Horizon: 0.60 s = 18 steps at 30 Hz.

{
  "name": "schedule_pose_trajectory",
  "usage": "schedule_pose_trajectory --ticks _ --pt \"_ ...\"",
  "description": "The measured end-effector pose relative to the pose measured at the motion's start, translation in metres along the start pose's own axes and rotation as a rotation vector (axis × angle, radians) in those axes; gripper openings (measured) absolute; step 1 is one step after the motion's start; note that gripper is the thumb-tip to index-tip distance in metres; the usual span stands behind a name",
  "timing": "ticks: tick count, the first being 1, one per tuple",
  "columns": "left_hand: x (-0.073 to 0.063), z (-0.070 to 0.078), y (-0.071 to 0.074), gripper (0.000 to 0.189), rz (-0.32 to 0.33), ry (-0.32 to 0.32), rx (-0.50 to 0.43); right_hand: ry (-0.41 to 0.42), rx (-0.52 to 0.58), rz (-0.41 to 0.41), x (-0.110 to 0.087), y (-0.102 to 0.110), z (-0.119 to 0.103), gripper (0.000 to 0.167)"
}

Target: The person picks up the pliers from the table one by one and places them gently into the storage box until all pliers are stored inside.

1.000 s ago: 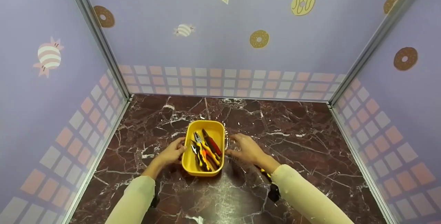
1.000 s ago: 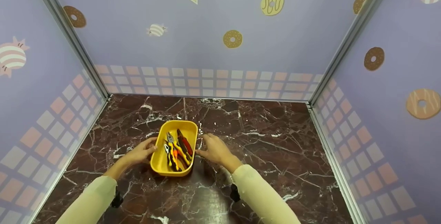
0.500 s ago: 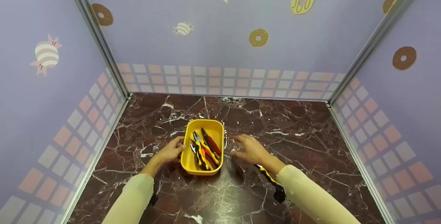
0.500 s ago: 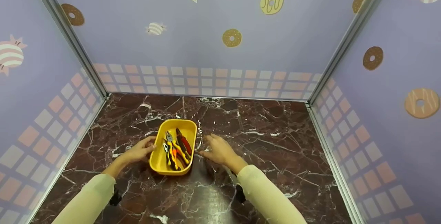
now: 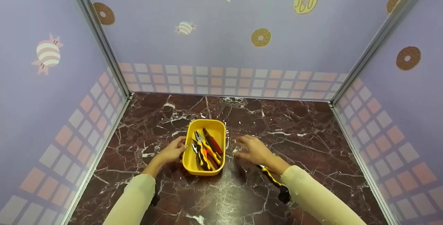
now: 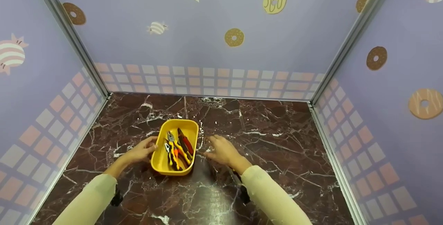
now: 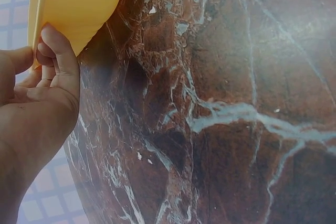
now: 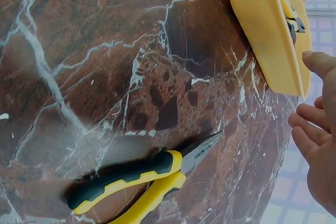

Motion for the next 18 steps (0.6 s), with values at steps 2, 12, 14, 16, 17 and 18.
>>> schedule_pose_trajectory --ticks 2,12,14,16,17,18 --pt "0.000 0.000 0.000 0.044 0.005 0.005 0.003 0.000 0.006 -0.002 -0.002 0.001 0.003 0.060" --pt "0.000 0.000 0.000 0.044 0.020 0.026 -0.002 -0.004 -0.005 0.004 -0.019 0.004 0.020 0.053" --pt "0.000 -0.002 0.000 0.045 0.012 0.028 -0.016 -0.021 0.003 0.010 -0.022 0.005 0.024 0.053" --pt "0.000 -0.004 0.000 0.045 0.004 0.026 -0.032 -0.032 0.013 0.019 -0.024 0.007 0.026 0.053" --pt "0.001 -0.005 -0.001 0.045 0.001 0.025 -0.040 -0.036 0.012 0.026 -0.025 0.009 0.028 0.053" --pt "0.001 -0.005 -0.001 0.045 0.001 0.023 -0.043 -0.038 0.010 0.032 -0.026 0.010 0.028 0.053"
Point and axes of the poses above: each hand's wrist, its own x-axis towards the middle knuckle, its own y-axis out of the back of the hand, z = x × y, the point moved 10 cm from there along x, towards the middle knuckle, and after that the axes turned 3 degrees about x, right-handed, at the moved point
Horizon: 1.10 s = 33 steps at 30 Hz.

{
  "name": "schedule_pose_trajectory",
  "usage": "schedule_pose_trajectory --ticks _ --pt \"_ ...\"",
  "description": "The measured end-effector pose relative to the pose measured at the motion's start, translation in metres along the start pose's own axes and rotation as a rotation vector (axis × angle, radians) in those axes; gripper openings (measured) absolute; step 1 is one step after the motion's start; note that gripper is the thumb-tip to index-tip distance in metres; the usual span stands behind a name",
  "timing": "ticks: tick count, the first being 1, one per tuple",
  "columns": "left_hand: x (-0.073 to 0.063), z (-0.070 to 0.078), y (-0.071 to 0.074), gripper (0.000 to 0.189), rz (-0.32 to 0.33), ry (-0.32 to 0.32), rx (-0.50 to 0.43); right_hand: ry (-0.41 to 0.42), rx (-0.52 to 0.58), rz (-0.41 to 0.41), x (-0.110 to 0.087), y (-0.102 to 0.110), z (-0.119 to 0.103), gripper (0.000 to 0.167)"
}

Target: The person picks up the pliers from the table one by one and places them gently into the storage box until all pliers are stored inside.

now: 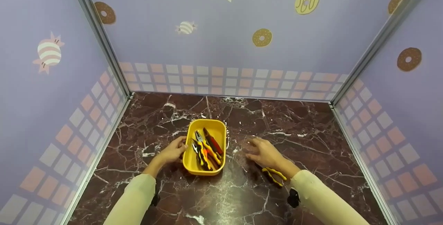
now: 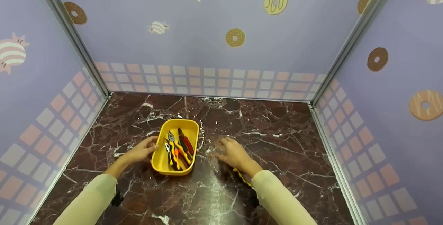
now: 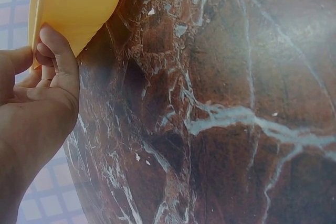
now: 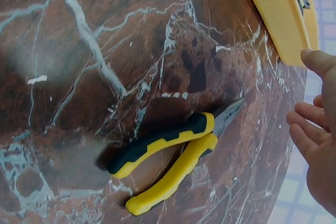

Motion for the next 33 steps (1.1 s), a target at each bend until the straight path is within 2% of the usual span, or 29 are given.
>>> schedule_pose_trajectory --ticks 7,19,33 --pt "-0.001 0.002 -0.001 0.045 0.014 -0.015 0.005 -0.013 -0.037 -0.009 -0.008 0.001 0.006 0.054" --pt "-0.001 0.000 -0.003 0.046 0.023 0.009 0.011 -0.051 -0.073 -0.052 -0.029 0.003 0.024 0.054" --pt "-0.002 0.002 -0.001 0.046 0.036 0.007 0.038 -0.011 -0.084 -0.084 -0.052 -0.002 0.039 0.053"
Point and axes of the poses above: each hand's wrist, its own x-axis towards the middle knuckle, its own y-axis out of the back of the hand, z = x × y, the point moved 10 cm from there along x, towards the middle knuckle, and after that the axes turned 3 degrees about x, right-handed, at the moved point
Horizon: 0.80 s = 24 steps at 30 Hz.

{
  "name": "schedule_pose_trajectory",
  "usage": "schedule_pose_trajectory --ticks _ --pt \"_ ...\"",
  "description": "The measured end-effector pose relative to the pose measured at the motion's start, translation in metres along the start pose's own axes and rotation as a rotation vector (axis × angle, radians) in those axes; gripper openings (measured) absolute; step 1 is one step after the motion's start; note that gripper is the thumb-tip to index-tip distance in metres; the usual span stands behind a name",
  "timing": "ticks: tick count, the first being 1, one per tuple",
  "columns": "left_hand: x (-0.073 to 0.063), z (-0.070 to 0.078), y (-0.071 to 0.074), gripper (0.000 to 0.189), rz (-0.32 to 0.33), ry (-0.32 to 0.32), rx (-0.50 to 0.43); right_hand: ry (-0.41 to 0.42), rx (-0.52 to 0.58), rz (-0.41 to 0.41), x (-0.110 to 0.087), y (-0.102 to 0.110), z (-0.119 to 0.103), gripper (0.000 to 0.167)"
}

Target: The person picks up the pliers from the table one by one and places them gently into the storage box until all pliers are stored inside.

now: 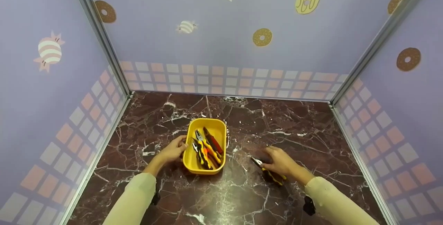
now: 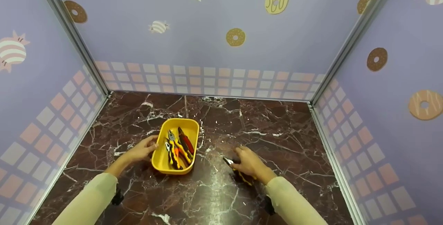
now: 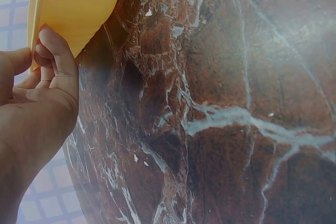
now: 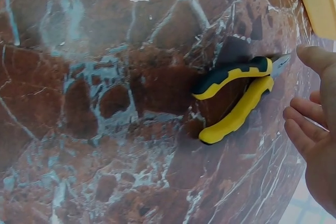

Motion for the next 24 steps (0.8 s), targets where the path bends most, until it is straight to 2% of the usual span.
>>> schedule_pose_trajectory --ticks 6,10,17,24 --pt "-0.001 0.000 0.000 0.045 0.006 -0.004 -0.002 0.007 -0.034 0.005 -0.008 -0.002 0.003 0.058" --pt "0.000 0.000 0.000 0.045 0.012 -0.004 0.002 -0.001 -0.057 0.004 -0.012 -0.003 0.004 0.052" --pt "0.001 0.000 0.001 0.045 0.010 -0.006 0.006 -0.060 -0.060 -0.017 -0.019 -0.010 0.009 0.040" --pt "0.000 -0.001 0.000 0.046 -0.004 -0.003 -0.010 -0.030 -0.054 -0.030 -0.025 -0.017 0.012 0.037"
Point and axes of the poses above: each hand's wrist, its own x-axis towards the middle knuckle, its own y-axis out of the back of the hand, z = x × y, the point moved 10 cm from there along x, towards the middle knuckle, and after that the axes turned 3 degrees about x, right-handed, at the moved point
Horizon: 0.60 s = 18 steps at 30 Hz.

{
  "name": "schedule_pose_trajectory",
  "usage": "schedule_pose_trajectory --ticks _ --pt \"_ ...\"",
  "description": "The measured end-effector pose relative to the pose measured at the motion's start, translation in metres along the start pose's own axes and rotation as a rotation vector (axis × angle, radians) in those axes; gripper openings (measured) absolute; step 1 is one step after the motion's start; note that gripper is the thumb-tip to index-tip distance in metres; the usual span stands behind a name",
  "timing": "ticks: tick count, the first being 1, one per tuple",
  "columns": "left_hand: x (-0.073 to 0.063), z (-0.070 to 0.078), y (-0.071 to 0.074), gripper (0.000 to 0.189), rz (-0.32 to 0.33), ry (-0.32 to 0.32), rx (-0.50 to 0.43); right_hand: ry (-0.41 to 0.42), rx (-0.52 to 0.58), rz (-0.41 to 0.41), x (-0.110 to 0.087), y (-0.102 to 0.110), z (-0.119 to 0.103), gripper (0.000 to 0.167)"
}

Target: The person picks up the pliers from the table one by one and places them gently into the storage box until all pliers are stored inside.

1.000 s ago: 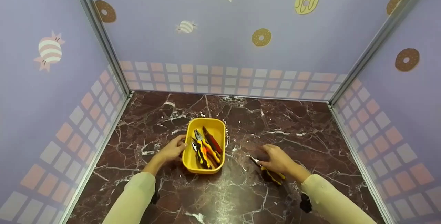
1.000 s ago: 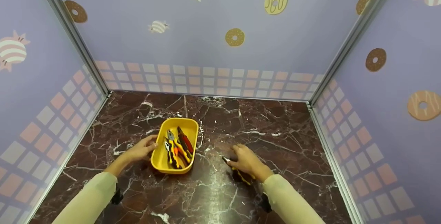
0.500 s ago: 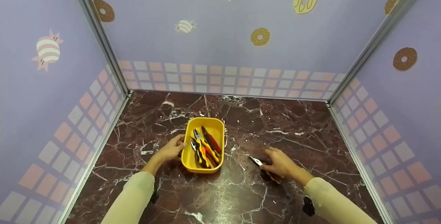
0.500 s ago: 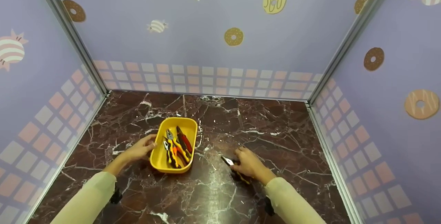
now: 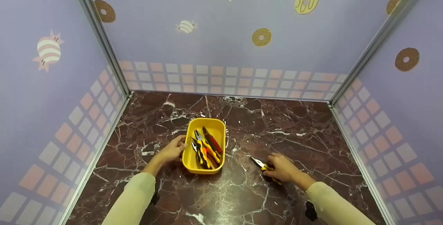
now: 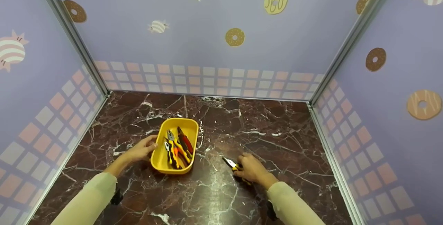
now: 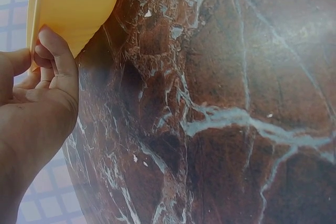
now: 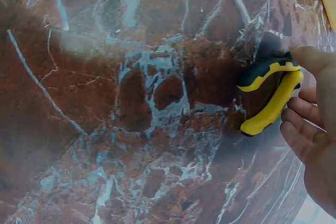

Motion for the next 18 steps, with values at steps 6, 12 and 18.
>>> schedule_pose_trajectory --ticks 6,12,18 --pt "0.0007 -0.0013 0.0006 0.046 -0.002 0.005 -0.016 0.008 0.022 -0.008 -0.0017 -0.0054 -0.0002 0.033" --pt "0.0009 -0.0006 0.0006 0.046 0.002 0.013 -0.018 -0.043 0.029 0.000 -0.0017 -0.0064 0.0009 0.032" --pt "-0.0002 -0.0011 0.0015 0.047 0.003 0.006 -0.023 -0.094 0.005 0.004 0.0018 -0.0086 0.0007 0.032"
Point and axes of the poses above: each hand's wrist, its own x-axis towards the middle knuckle, its own y-axis out of the back of the hand, z = x × y, the point moved 10 cm from there along x, towards the middle knuckle, and after that the axes turned 3 degrees about x, right-handed, at the moved point
